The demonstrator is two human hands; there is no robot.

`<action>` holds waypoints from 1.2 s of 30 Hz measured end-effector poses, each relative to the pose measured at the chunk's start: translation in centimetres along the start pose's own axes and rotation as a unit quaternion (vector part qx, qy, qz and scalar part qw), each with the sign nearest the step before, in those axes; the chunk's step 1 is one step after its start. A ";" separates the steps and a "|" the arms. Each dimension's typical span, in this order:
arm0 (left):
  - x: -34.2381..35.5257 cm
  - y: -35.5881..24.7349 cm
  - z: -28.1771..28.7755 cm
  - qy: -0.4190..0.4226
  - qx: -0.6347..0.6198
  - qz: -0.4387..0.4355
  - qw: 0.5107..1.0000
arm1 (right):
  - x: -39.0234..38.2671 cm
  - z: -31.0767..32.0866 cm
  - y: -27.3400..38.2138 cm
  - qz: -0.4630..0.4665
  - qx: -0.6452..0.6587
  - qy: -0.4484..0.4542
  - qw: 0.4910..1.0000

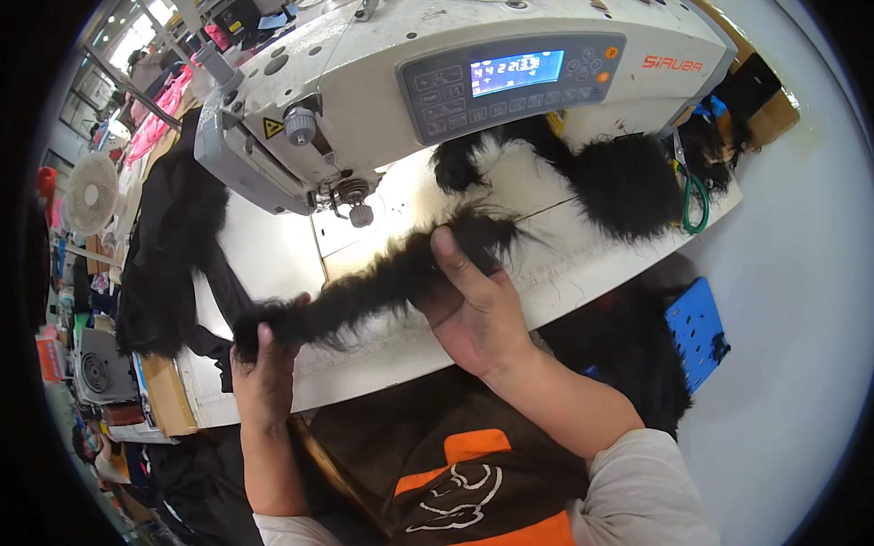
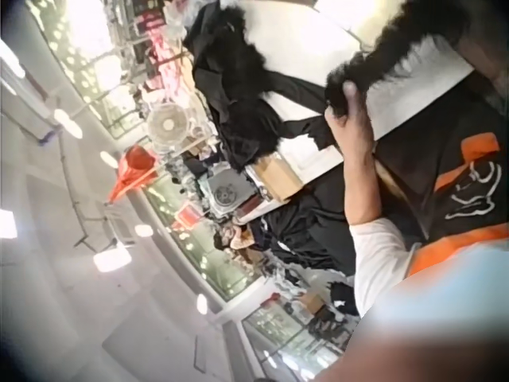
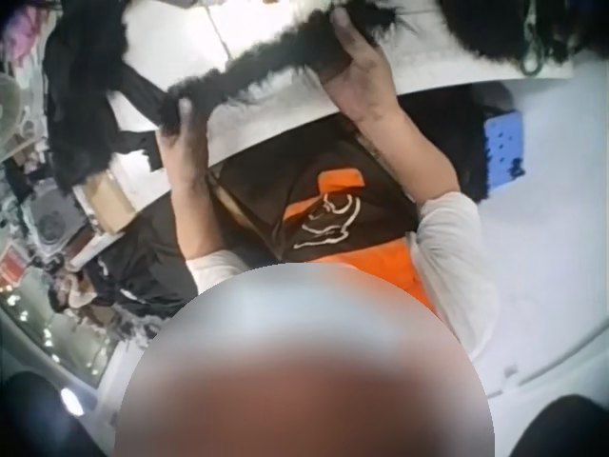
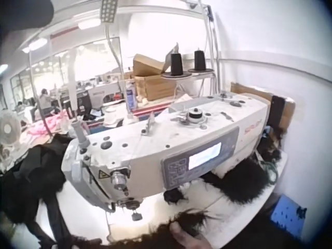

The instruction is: Sewing faux fur trim onto black fabric using an industrial sewing machine.

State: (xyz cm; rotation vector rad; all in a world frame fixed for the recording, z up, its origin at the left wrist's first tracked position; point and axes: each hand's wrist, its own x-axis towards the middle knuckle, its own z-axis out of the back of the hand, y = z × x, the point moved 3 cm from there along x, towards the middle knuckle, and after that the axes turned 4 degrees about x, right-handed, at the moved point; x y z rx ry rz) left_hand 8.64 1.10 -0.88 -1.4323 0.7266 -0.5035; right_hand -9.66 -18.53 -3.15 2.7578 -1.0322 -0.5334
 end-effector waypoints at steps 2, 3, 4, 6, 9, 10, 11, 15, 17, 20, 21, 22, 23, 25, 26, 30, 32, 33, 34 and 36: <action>0.3 0.3 -0.2 0.026 -0.051 -0.021 0.998 | -0.1 0.1 0.3 0.012 -0.115 -0.027 0.993; 0.3 0.4 -0.4 0.005 -0.101 -0.043 0.994 | 0.0 -0.3 0.2 -0.018 -0.194 -0.016 0.981; 0.2 0.6 -0.2 -0.018 -0.150 -0.066 0.986 | 0.0 -0.7 0.2 -0.049 -0.271 -0.004 0.961; 0.4 1.3 0.0 -0.063 -0.191 -0.073 0.977 | -0.4 -2.0 0.4 -0.053 -0.347 0.006 0.936; 2.1 0.0 -1.9 0.013 -0.039 -0.014 0.999 | 0.2 -2.3 1.7 0.061 -0.681 0.087 0.725; 2.7 0.2 -2.3 0.020 0.009 -0.004 1.000 | 0.8 -2.1 1.8 0.055 -0.681 0.093 0.724; 3.0 0.1 -2.4 0.056 0.070 0.003 0.996 | 1.4 -2.4 1.9 0.110 -0.735 0.144 0.653; 4.2 -1.0 -3.9 0.063 0.232 -0.158 0.958 | 2.8 -3.2 1.9 0.231 -0.838 0.229 0.438; 5.2 -1.6 -4.0 0.069 0.297 -0.213 0.928 | 3.5 -3.5 2.2 0.252 -0.849 0.239 0.398; 6.4 -1.6 -4.2 0.062 0.459 -0.273 0.843 | 5.1 -3.6 2.4 0.238 -0.874 0.255 0.339; 6.7 -1.6 -4.4 0.069 0.462 -0.304 0.830 | 5.6 -3.7 2.7 0.262 -0.871 0.283 0.305; 7.1 -1.5 -4.6 0.077 0.465 -0.334 0.816 | 5.9 -3.8 2.8 0.286 -0.866 0.309 0.270; 7.5 -1.3 -4.7 0.076 0.465 -0.333 0.817 | 6.4 -3.9 2.9 0.285 -0.866 0.310 0.270; 8.2 -1.1 -5.0 0.082 0.472 -0.378 0.792 | 7.0 -4.3 3.1 0.276 -0.858 0.343 0.265; 8.3 -1.0 -5.1 0.081 0.477 -0.389 0.784 | 7.1 -4.4 3.2 0.275 -0.858 0.344 0.265; 8.8 0.0 -5.3 0.097 0.468 -0.409 0.778 | 7.8 -3.6 3.3 0.267 -0.854 0.345 0.284; 8.7 -0.1 -5.3 0.098 0.472 -0.413 0.773 | 7.9 -3.4 3.5 0.223 -0.871 0.315 0.303; 8.7 -0.4 -5.4 0.100 0.476 -0.420 0.766 | 8.1 -3.4 3.6 0.234 -0.864 0.322 0.307; 8.8 -0.5 -5.3 0.117 0.470 -0.418 0.769 | 8.2 -3.2 3.6 0.234 -0.865 0.321 0.307; 8.8 -0.5 -5.4 0.119 0.469 -0.423 0.767 | 8.5 -2.9 3.6 0.225 -0.863 0.329 0.311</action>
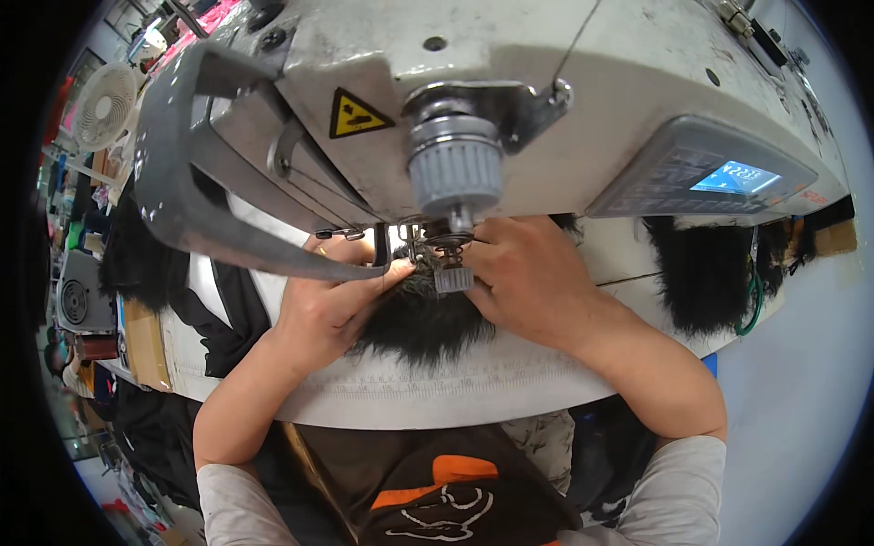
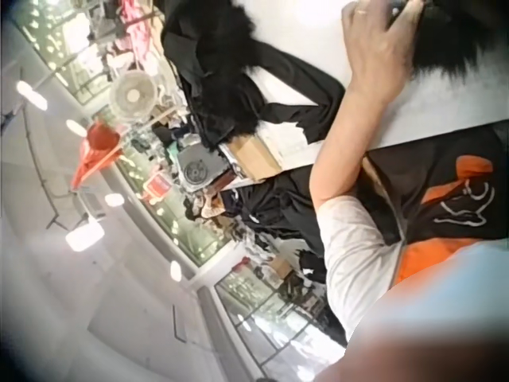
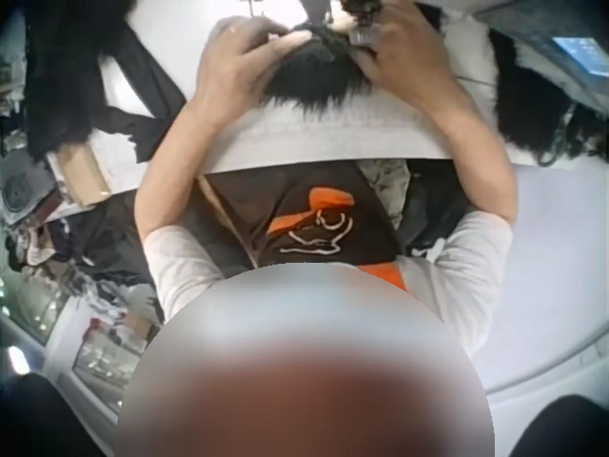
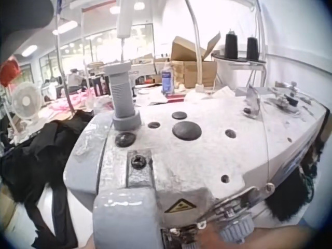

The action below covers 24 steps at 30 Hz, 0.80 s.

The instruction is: Sewing faux fur trim onto black fabric using an industrial sewing machine.

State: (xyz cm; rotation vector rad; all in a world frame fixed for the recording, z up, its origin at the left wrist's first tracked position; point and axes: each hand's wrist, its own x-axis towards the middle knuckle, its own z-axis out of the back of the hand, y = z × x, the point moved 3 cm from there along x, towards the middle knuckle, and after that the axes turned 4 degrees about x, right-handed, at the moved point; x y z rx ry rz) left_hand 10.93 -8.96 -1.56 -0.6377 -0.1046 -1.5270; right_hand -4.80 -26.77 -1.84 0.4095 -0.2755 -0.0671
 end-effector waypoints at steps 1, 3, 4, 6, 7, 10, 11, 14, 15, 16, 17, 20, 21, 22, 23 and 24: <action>0.0 -0.1 0.0 0.000 0.001 -0.005 1.000 | 0.0 0.0 -0.1 0.001 0.001 0.000 1.000; -0.2 0.1 -0.3 -0.005 0.002 0.008 1.000 | 0.0 0.1 -0.1 0.012 -0.012 -0.008 1.000; -0.2 0.2 -0.3 -0.011 0.003 0.020 1.000 | -0.1 0.1 -0.2 0.013 -0.012 -0.008 1.000; -0.2 0.1 -0.2 -0.006 0.008 0.024 1.000 | 0.0 0.1 -0.7 0.018 0.014 0.011 1.000; -0.1 0.0 -0.1 0.000 0.013 0.028 1.000 | 0.0 0.0 -0.9 0.018 0.015 0.011 1.000; 0.0 -0.2 0.0 0.028 0.027 0.027 0.999 | -0.1 0.1 -1.2 0.023 0.019 0.010 0.999; 0.0 -0.3 -0.1 0.026 0.026 0.027 0.999 | -0.1 0.1 -1.5 -0.005 0.034 0.020 0.999; 0.0 -0.4 0.0 0.025 0.032 0.017 0.999 | 0.0 0.2 -1.1 -0.074 0.119 0.011 0.990; 0.0 -0.5 0.0 0.022 0.047 -0.001 0.999 | 0.0 0.3 -1.0 -0.118 0.191 -0.008 0.974; 0.1 -0.6 0.0 0.019 0.063 -0.018 0.998 | 0.3 1.3 -0.2 -0.057 0.198 -0.029 0.978; 0.1 -0.6 0.1 0.022 0.074 -0.024 0.997 | 0.4 0.9 0.1 -0.054 0.197 -0.027 0.979; 0.4 -0.9 0.2 0.014 0.095 -0.033 0.995 | 0.0 -1.1 1.2 -0.063 0.195 -0.115 0.972; 0.4 -1.0 0.4 0.013 0.095 -0.032 0.995 | 0.3 -1.4 1.2 -0.062 0.195 -0.114 0.972; 0.4 -1.0 0.5 0.014 0.090 -0.029 0.995 | 0.6 -1.5 1.4 -0.027 0.134 -0.107 0.985; 0.3 -1.0 0.6 0.015 0.085 -0.027 0.996 | 0.7 -1.6 1.7 0.008 0.072 -0.099 0.992; 0.3 -1.0 0.6 0.014 0.085 -0.026 0.996 | 0.5 -1.7 1.7 -0.001 0.058 -0.093 0.994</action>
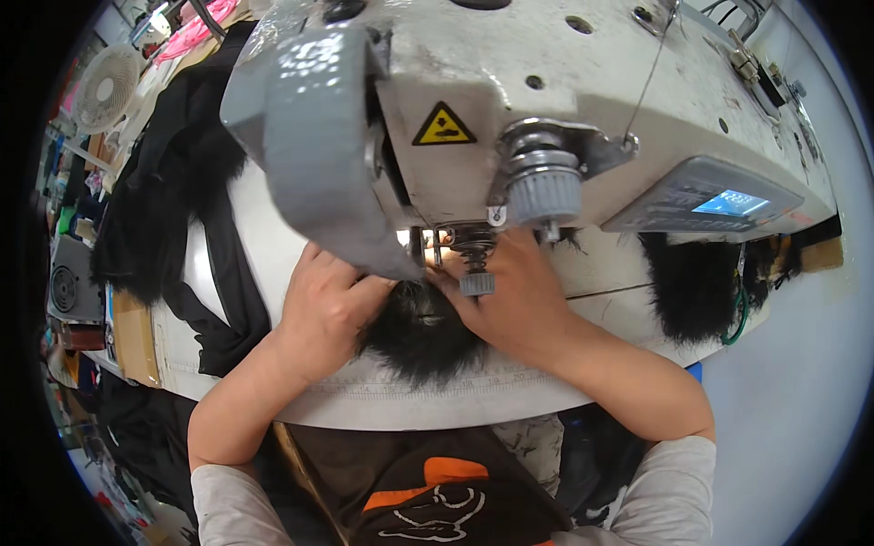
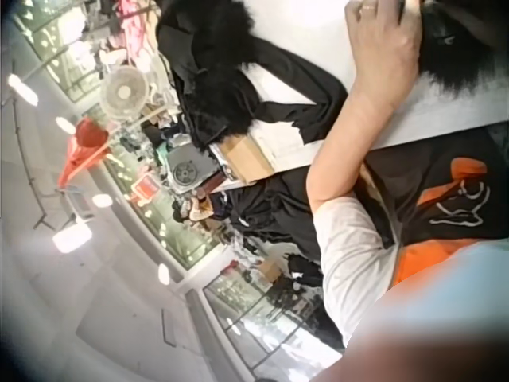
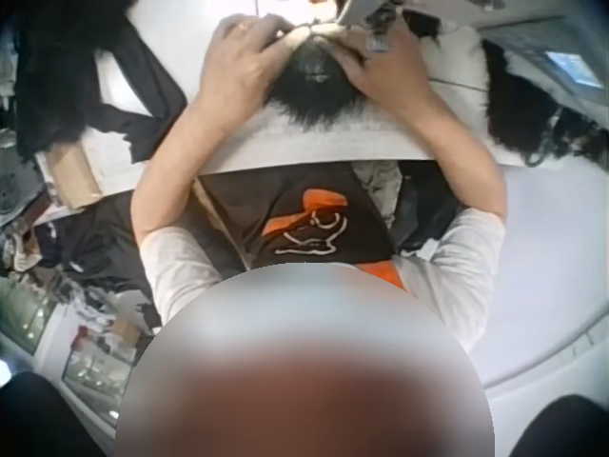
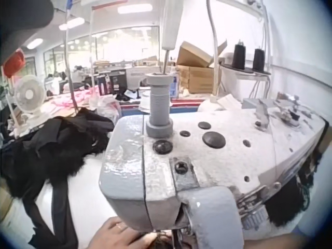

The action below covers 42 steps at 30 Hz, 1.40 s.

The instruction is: Sewing faux fur trim onto black fabric using an industrial sewing machine.

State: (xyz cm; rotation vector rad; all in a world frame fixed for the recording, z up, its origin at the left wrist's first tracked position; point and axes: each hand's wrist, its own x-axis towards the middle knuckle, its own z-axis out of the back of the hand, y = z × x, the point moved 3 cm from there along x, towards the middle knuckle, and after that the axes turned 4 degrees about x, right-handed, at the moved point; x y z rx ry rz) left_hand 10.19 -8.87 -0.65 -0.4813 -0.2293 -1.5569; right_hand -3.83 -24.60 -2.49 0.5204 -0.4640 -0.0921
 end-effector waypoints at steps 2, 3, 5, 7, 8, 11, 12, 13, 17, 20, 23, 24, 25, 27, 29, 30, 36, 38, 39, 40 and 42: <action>-0.1 0.1 -0.1 0.004 -0.019 0.016 1.000 | -0.2 -0.3 -0.9 -0.015 0.030 0.009 0.999; -0.1 0.2 -0.2 0.004 -0.019 0.017 1.000 | -0.2 -0.5 -1.3 -0.032 0.062 0.017 0.997; -0.3 0.6 -0.6 0.012 -0.078 0.066 0.995 | -0.1 -0.5 -1.6 -0.042 0.059 0.033 0.997; -0.1 0.8 -0.8 -0.004 -0.096 0.073 0.993 | 0.0 -0.8 -2.4 -0.027 0.106 0.042 0.993; -0.1 0.9 -0.9 -0.020 -0.114 0.080 0.990 | 0.0 -0.7 -2.4 -0.029 0.105 0.042 0.993; -0.2 0.8 -0.5 -0.014 -0.108 0.076 0.991 | 0.4 -0.1 -1.3 -0.038 0.058 0.070 0.995; -0.2 1.0 -0.6 -0.014 -0.110 0.075 0.991 | 0.6 0.1 -1.0 -0.036 0.033 0.079 0.996; -0.2 1.1 -0.7 -0.011 -0.114 0.076 0.991 | 0.7 0.1 -0.8 -0.034 0.009 0.088 0.995; 0.3 0.9 -0.6 -0.035 -0.197 0.159 0.967 | 0.5 -0.1 -1.4 0.010 0.008 0.057 0.998; 0.1 0.5 -1.3 -0.046 -0.166 0.166 0.971 | 0.8 0.0 -1.0 0.019 0.013 0.050 0.998; -0.2 0.3 -1.3 -0.037 -0.131 0.143 0.980 | 0.6 0.1 -0.7 -0.003 0.011 0.058 0.998; -0.2 0.4 -1.0 -0.030 -0.124 0.157 0.979 | 0.4 0.0 -0.8 -0.005 0.010 0.058 0.998; -0.3 0.4 -0.9 -0.024 -0.117 0.171 0.978 | 0.1 -0.2 -1.2 -0.026 0.011 0.057 0.998; -0.4 0.5 -1.2 -0.024 -0.129 0.165 0.977 | 0.1 -0.3 -1.5 -0.047 0.013 0.055 0.997; -0.4 0.5 -1.2 -0.024 -0.141 0.161 0.977 | 0.5 0.0 -1.6 -0.093 0.057 0.083 0.990; -0.4 0.5 -1.2 -0.022 -0.143 0.166 0.976 | 0.8 0.3 -1.4 -0.094 0.057 0.084 0.990; -0.2 1.3 -1.8 -0.019 -0.152 0.155 0.976 | 1.4 0.9 -0.9 -0.077 0.074 0.117 0.987; 0.1 1.7 -2.2 -0.017 -0.150 0.148 0.977 | 1.0 0.4 -2.2 -0.095 0.070 0.108 0.987; 0.3 2.0 -2.4 -0.012 -0.139 0.151 0.979 | 1.1 0.3 -2.7 -0.112 0.069 0.101 0.986; 0.5 2.1 -2.5 -0.007 -0.127 0.154 0.980 | 2.0 0.8 -2.3 -0.176 0.112 0.146 0.967; 0.8 2.2 -2.6 -0.020 -0.119 0.150 0.981 | 1.7 -0.1 -3.7 -0.178 0.087 0.137 0.971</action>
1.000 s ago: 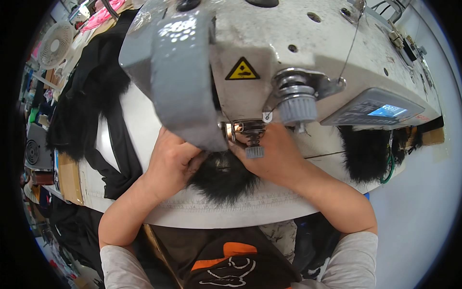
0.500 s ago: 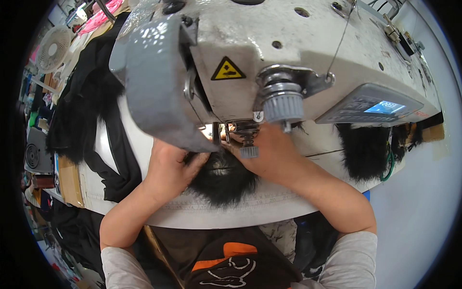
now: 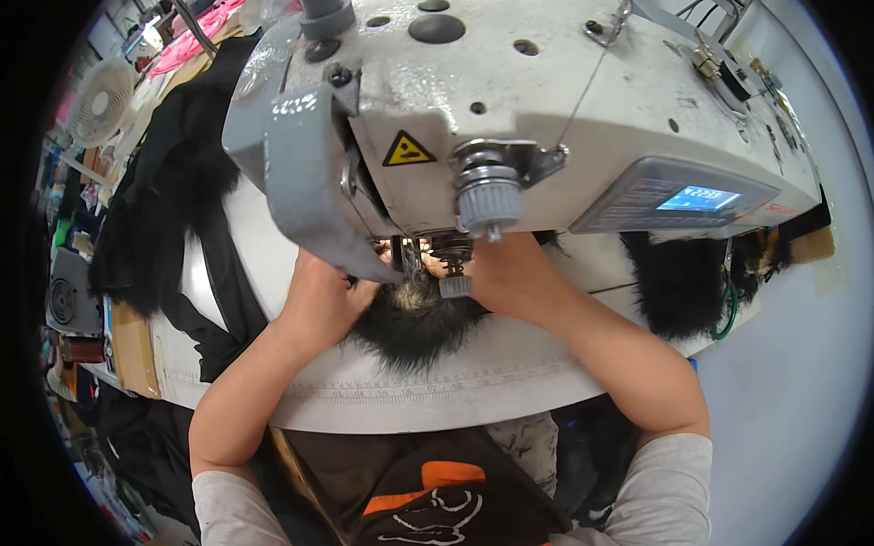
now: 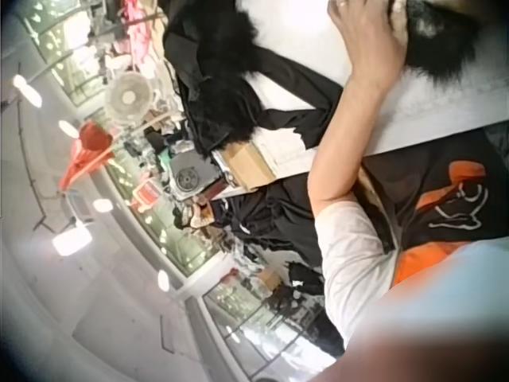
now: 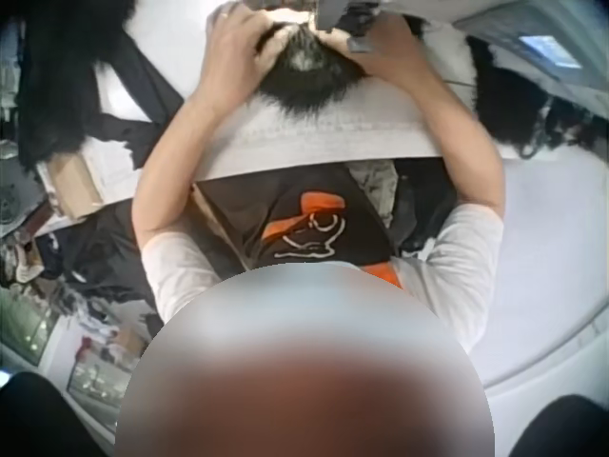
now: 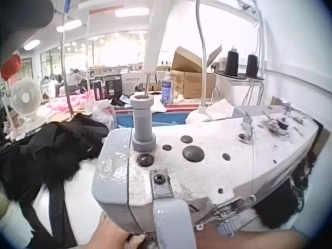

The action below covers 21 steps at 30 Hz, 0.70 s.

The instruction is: Sewing faux fur trim onto black fabric using an industrial sewing machine.

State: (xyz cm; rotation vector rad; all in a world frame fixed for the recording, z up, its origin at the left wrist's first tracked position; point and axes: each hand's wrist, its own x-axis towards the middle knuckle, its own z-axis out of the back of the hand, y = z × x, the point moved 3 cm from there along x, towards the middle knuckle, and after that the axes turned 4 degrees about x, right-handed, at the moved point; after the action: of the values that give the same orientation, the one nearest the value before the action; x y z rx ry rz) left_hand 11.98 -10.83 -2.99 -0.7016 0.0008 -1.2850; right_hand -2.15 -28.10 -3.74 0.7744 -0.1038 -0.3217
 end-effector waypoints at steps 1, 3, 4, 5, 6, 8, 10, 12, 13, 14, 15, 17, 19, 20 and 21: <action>0.1 -0.1 0.0 -0.012 0.005 -0.004 1.000 | 0.2 -0.1 -0.4 -0.006 -0.021 -0.011 1.000; 0.2 0.0 0.2 -0.003 -0.025 0.007 1.000 | 0.5 0.8 -0.8 -0.050 -0.062 0.054 0.995; 0.2 0.2 0.2 0.007 -0.056 0.019 0.998 | 0.6 1.0 -0.7 -0.008 -0.086 0.105 0.991; 0.2 0.3 0.1 0.008 -0.056 0.019 0.998 | 0.4 1.0 -0.8 0.033 -0.110 0.156 0.981; 0.3 0.5 0.1 0.023 -0.076 0.033 0.996 | 0.3 1.0 -1.0 0.034 -0.109 0.156 0.981; 0.4 0.7 0.1 0.040 -0.096 0.048 0.993 | 0.2 0.4 -2.0 0.047 -0.108 0.169 0.979; 0.8 0.3 0.4 0.019 -0.059 0.020 0.998 | 0.0 -0.4 -3.5 0.043 -0.011 0.136 0.990; 0.4 1.0 -0.1 0.033 -0.091 0.047 0.994 | 0.1 -1.6 -5.3 0.039 0.186 0.066 0.980; 0.2 1.4 -0.3 0.046 -0.121 0.073 0.989 | 0.1 -2.0 -5.9 0.037 0.282 0.031 0.958; 0.1 1.4 -0.3 0.046 -0.118 0.077 0.989 | 0.0 -2.2 -6.5 0.035 0.376 -0.004 0.926; 0.2 1.3 -0.3 0.042 -0.116 0.071 0.990 | -0.6 -1.7 -6.3 0.012 0.385 0.023 0.923; 0.5 1.1 -0.3 0.033 -0.110 0.062 0.991 | -1.1 -1.4 -7.1 -0.019 0.408 0.039 0.912; 0.5 1.0 -0.3 0.026 -0.096 0.057 0.993 | -1.5 -1.2 -7.0 -0.067 0.467 0.066 0.879; 0.6 0.9 -0.2 0.022 -0.090 0.053 0.994 | -1.6 -1.2 -7.1 -0.067 0.467 0.066 0.879; 0.7 0.8 -0.2 0.017 -0.086 0.048 0.995 | -1.7 -1.1 -7.2 -0.056 0.424 0.059 0.902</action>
State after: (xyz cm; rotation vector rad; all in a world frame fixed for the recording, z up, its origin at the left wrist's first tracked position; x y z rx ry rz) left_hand 12.80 -11.45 -3.30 -0.8170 0.1723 -1.2139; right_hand -5.31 -31.65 -9.53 1.6719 -0.0828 -0.3346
